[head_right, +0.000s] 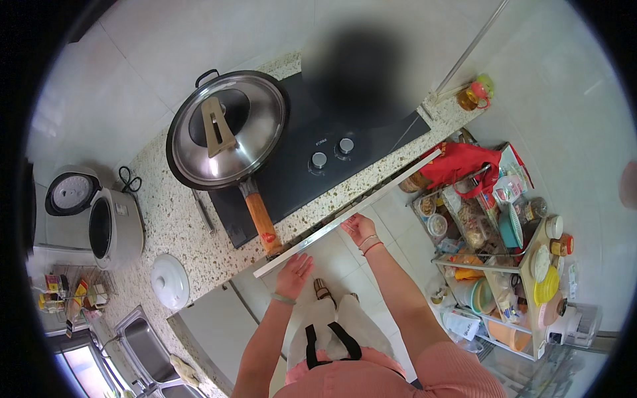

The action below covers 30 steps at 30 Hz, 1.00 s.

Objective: The person retrieves a white bowl from a cabinet and places it on the counter. They then use a ladle to transfer cooked meat, corn, and carrots from a black pot into the bowl. Finally, the person pours the remaining broth from the pot into the bowl and stirs the contents.

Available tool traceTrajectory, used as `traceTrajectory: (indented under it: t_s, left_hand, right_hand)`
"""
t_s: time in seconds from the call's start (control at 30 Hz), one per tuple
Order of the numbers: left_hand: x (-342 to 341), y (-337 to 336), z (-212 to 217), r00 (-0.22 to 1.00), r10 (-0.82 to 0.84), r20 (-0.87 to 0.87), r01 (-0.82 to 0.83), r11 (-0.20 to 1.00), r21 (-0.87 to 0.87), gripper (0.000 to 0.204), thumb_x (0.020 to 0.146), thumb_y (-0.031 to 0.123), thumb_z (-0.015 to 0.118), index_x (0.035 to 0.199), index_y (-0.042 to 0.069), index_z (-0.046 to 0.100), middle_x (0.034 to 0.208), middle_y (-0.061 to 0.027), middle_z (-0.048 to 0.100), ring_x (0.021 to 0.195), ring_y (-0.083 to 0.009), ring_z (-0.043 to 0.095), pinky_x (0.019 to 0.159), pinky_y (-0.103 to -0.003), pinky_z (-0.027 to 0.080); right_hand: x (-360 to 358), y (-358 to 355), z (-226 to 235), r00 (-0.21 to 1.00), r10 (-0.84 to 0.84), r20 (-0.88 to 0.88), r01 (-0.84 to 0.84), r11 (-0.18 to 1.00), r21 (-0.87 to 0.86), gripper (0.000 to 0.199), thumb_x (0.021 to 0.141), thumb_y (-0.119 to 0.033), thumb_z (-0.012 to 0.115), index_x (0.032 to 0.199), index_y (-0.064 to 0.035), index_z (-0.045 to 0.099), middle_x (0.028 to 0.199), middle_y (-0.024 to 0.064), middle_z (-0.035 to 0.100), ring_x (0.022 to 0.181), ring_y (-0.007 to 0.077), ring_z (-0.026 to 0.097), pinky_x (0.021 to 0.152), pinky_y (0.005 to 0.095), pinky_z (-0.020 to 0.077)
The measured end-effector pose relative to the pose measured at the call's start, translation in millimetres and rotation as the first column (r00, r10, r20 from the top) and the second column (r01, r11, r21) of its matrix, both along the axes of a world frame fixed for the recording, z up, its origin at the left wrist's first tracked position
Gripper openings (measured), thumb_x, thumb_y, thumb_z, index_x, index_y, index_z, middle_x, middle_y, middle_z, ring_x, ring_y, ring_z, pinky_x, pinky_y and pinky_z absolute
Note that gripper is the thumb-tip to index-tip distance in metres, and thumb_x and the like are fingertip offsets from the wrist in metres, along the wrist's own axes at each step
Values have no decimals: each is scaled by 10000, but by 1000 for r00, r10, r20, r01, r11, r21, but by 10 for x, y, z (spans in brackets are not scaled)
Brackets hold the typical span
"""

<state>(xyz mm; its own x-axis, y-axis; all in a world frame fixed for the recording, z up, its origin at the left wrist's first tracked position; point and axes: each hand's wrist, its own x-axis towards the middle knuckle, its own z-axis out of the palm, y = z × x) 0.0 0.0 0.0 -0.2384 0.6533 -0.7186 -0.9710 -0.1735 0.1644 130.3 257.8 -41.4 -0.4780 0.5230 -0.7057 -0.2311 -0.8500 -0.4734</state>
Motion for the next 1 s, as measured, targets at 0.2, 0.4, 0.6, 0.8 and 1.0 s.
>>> traceTrajectory:
  t_s: [0.2, 0.4, 0.6, 0.8, 1.0]
  left_hand:
    - [-61, -139, 310, 997, 57, -47, -59, 997, -51, 532, 918, 39, 525, 1407, 59, 317, 1373, -189, 459, 1209, -349, 524, 1005, -447, 473]
    - [107, 128, 592, 988, -81, -131, 82, 997, 0, 463, 935, 87, 525, 1376, 67, 384, 1313, -165, 524, 1146, -314, 570, 992, -430, 477]
    - [293, 624, 858, 973, -166, -158, 171, 985, 15, 370, 964, 139, 515, 1321, 54, 466, 1280, -149, 553, 1133, -275, 580, 994, -402, 475]
    - [293, 1843, 1328, 929, -65, -364, 93, 994, 60, 325, 991, 179, 508, 1267, 10, 531, 1145, -145, 638, 1017, -235, 641, 900, -360, 524]
    - [-124, 3097, 1862, 853, 39, -520, -21, 999, 40, 323, 995, 228, 527, 1223, 7, 583, 1109, -109, 650, 984, -205, 644, 858, -334, 535]
  right_hand:
    - [-294, -30, 312, 999, -46, -9, 45, 995, -89, 312, 704, 123, 391, 956, 13, 539, 953, 113, 566, 888, 276, 582, 840, 412, 553]
    - [-246, 188, 31, 978, -2, -207, -13, 997, -71, 273, 634, 143, 388, 826, 7, 528, 892, 115, 568, 793, 272, 587, 831, 435, 553]
    - [-42, 364, 733, 863, 453, 225, -478, 875, 74, 201, 874, -31, 499, 1030, 43, 600, 972, 188, 655, 891, 292, 673, 816, 417, 579]
    - [442, 2473, 972, 884, -117, 452, -298, 604, 739, 231, 977, -138, 508, 987, 22, 675, 769, 82, 683, 608, 150, 633, 544, 285, 521]
    - [159, 4102, 1095, 387, -456, 801, -853, 153, 499, 300, 816, -158, 636, 1086, -27, 628, 1038, 230, 623, 980, 377, 613, 844, 452, 505]
